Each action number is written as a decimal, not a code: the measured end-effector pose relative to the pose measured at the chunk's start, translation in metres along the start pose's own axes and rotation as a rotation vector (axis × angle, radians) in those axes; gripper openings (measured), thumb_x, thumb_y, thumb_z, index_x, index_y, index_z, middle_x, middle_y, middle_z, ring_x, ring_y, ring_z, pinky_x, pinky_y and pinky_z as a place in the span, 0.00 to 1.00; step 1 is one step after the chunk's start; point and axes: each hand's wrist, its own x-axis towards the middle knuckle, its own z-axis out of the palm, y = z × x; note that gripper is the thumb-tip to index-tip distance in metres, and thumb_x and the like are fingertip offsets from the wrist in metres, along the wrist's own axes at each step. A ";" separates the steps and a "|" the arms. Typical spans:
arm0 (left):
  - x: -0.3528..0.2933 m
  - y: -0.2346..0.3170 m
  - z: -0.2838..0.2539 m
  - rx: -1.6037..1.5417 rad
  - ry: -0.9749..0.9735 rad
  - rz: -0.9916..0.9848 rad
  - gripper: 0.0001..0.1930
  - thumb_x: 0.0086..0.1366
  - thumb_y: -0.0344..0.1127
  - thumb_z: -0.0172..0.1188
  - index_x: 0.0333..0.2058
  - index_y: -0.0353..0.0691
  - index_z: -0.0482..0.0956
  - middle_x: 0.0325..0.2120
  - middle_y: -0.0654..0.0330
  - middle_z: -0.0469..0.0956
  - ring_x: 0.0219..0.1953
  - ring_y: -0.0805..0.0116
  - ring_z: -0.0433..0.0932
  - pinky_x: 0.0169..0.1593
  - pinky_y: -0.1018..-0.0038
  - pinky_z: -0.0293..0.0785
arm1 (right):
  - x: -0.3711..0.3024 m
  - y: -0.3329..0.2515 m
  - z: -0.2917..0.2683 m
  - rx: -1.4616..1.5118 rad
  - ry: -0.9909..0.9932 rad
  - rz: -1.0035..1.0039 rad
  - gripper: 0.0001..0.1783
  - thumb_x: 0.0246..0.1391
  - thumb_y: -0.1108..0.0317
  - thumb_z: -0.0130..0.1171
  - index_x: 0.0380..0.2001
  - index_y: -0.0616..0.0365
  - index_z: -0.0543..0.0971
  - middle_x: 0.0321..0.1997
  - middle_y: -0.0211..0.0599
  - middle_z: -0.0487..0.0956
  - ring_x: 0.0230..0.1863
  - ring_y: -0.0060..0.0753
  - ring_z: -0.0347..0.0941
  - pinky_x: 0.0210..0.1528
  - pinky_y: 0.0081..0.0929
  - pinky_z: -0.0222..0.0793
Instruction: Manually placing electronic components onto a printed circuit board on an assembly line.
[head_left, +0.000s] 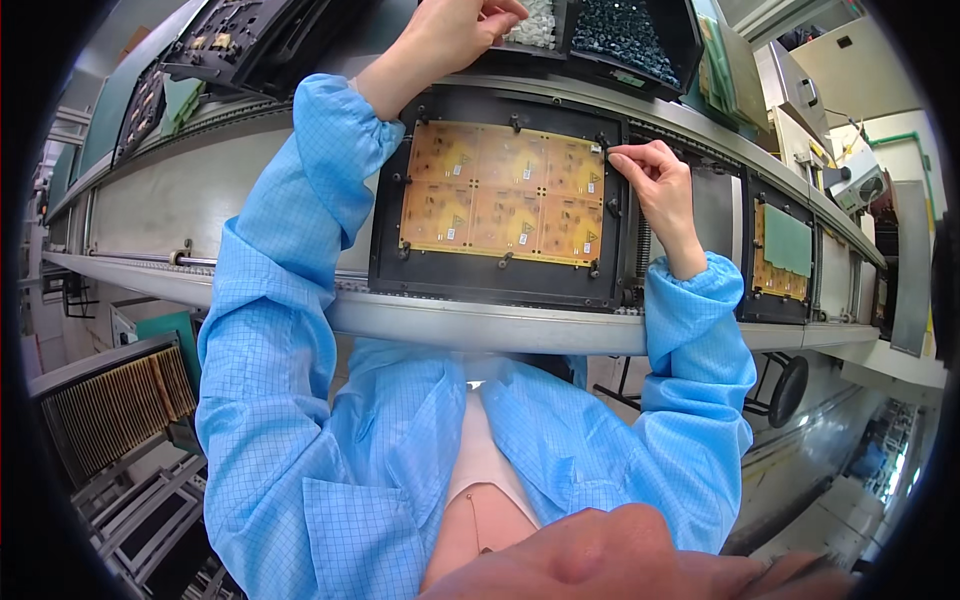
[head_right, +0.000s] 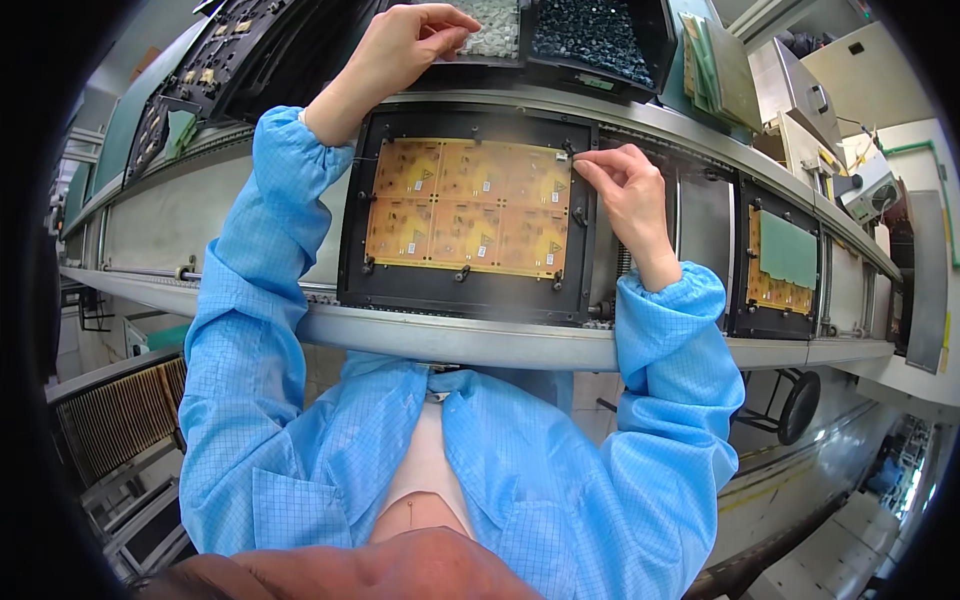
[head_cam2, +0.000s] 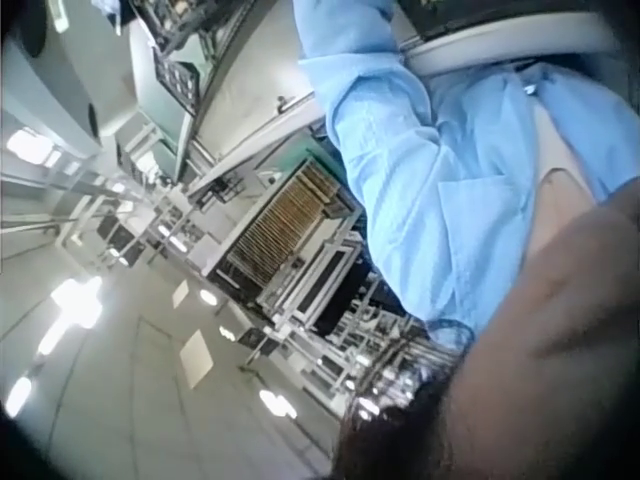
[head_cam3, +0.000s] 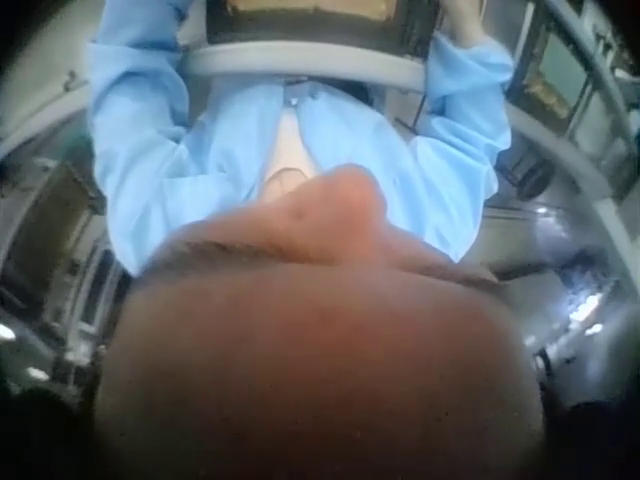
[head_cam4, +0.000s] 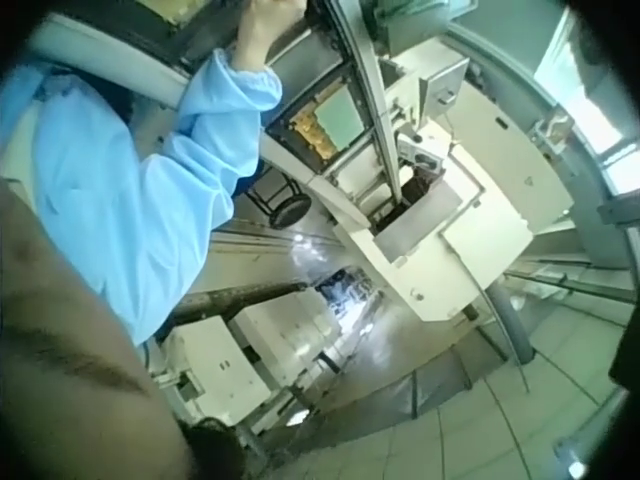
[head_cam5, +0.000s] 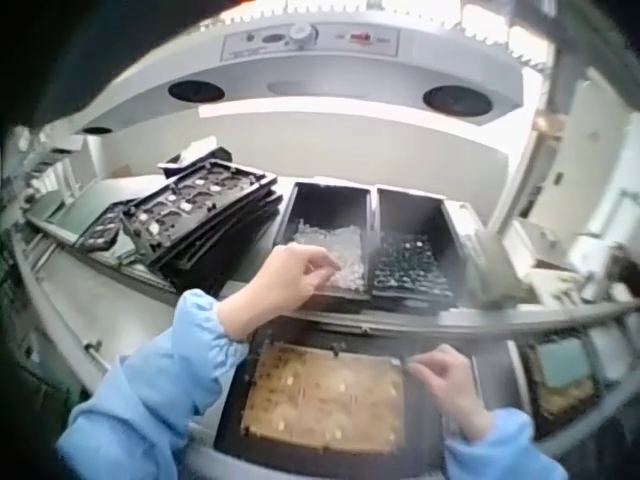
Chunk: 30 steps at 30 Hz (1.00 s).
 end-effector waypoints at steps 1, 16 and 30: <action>0.000 0.004 -0.002 0.007 -0.032 -0.021 0.09 0.61 0.31 0.61 0.38 0.35 0.83 0.27 0.50 0.83 0.29 0.61 0.83 0.35 0.70 0.77 | 0.000 0.000 0.001 0.012 0.008 0.011 0.08 0.55 0.69 0.67 0.37 0.60 0.86 0.29 0.23 0.71 0.29 0.14 0.64 0.31 0.15 0.60; -0.025 0.035 -0.009 -0.323 -0.057 -0.094 0.06 0.60 0.28 0.62 0.34 0.31 0.83 0.26 0.56 0.83 0.29 0.68 0.83 0.36 0.73 0.78 | 0.000 -0.014 0.012 -0.217 0.126 -0.127 0.06 0.52 0.69 0.69 0.32 0.60 0.86 0.25 0.30 0.73 0.24 0.19 0.68 0.26 0.21 0.64; -0.063 0.030 0.023 -0.269 -0.260 -0.119 0.07 0.60 0.30 0.63 0.36 0.36 0.84 0.29 0.58 0.85 0.33 0.71 0.84 0.40 0.75 0.80 | 0.117 -0.022 -0.027 -0.850 0.246 -0.537 0.08 0.53 0.62 0.64 0.33 0.54 0.85 0.36 0.37 0.82 0.42 0.44 0.74 0.46 0.38 0.70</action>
